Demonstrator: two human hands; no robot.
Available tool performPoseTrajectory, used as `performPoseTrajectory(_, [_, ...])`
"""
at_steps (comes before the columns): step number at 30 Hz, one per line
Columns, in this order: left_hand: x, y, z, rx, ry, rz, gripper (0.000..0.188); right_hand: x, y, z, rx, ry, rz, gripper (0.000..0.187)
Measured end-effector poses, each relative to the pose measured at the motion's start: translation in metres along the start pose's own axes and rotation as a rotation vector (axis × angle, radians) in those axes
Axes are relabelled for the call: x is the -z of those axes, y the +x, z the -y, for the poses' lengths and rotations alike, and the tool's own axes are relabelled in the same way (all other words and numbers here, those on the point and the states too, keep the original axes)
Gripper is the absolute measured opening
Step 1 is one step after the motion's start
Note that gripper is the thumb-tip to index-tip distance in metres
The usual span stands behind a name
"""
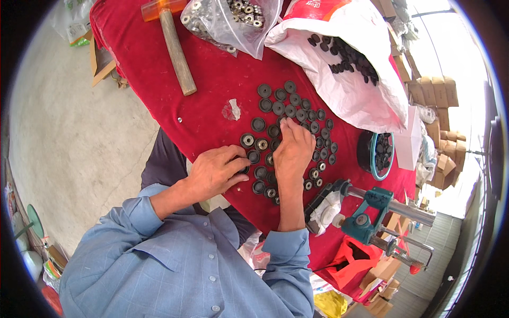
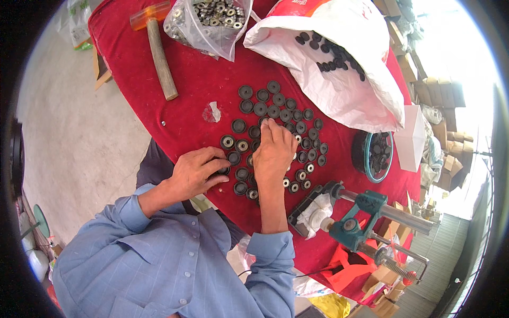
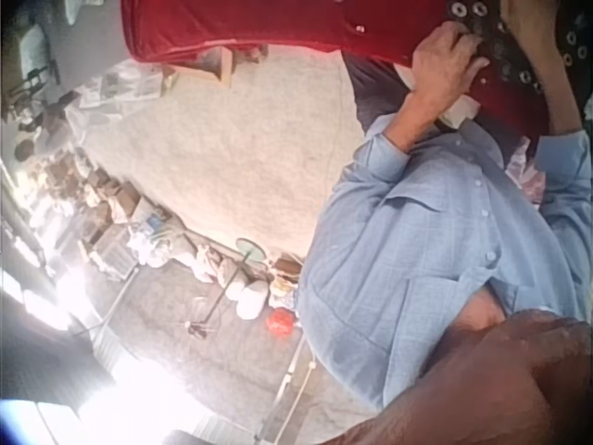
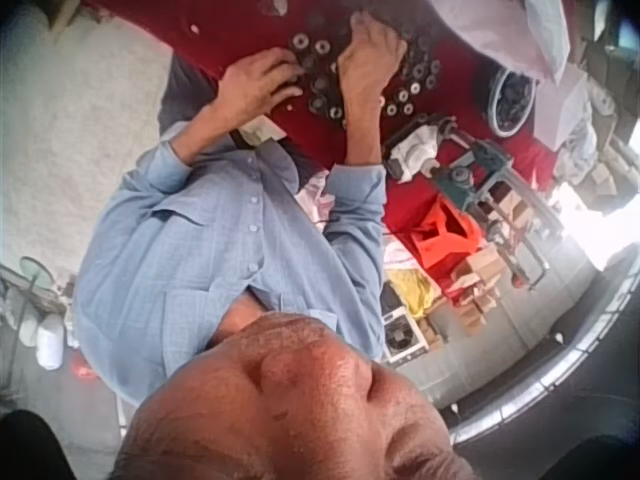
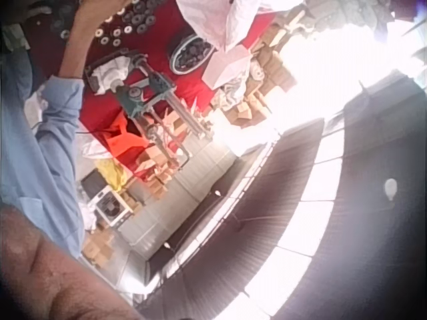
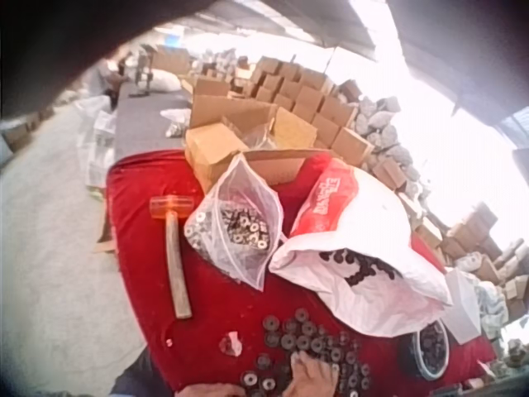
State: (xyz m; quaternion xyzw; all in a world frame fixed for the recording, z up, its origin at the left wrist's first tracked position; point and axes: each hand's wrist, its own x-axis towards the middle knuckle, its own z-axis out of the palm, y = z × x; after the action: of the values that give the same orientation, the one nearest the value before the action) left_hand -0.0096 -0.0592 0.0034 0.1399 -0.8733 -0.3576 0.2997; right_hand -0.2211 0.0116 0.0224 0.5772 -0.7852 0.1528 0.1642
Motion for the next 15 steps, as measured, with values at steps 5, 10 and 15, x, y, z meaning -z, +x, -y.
performPoseTrajectory(5, [0.002, 0.0, -0.001, -0.012, 0.028, -0.011, 0.038, 0.007, 0.005, 0.009, 0.029, -0.003, 0.079, 0.038])
performPoseTrajectory(10, [0.005, 0.0, -0.008, 0.084, -0.046, -0.036, 0.033, -0.003, -0.001, 0.012, 0.008, -0.032, -0.01, 0.039])
performPoseTrajectory(15, [0.032, 0.011, -0.015, 0.211, -0.177, -0.046, 0.022, 0.002, -0.002, 0.006, -0.042, 0.011, 0.031, 0.04])
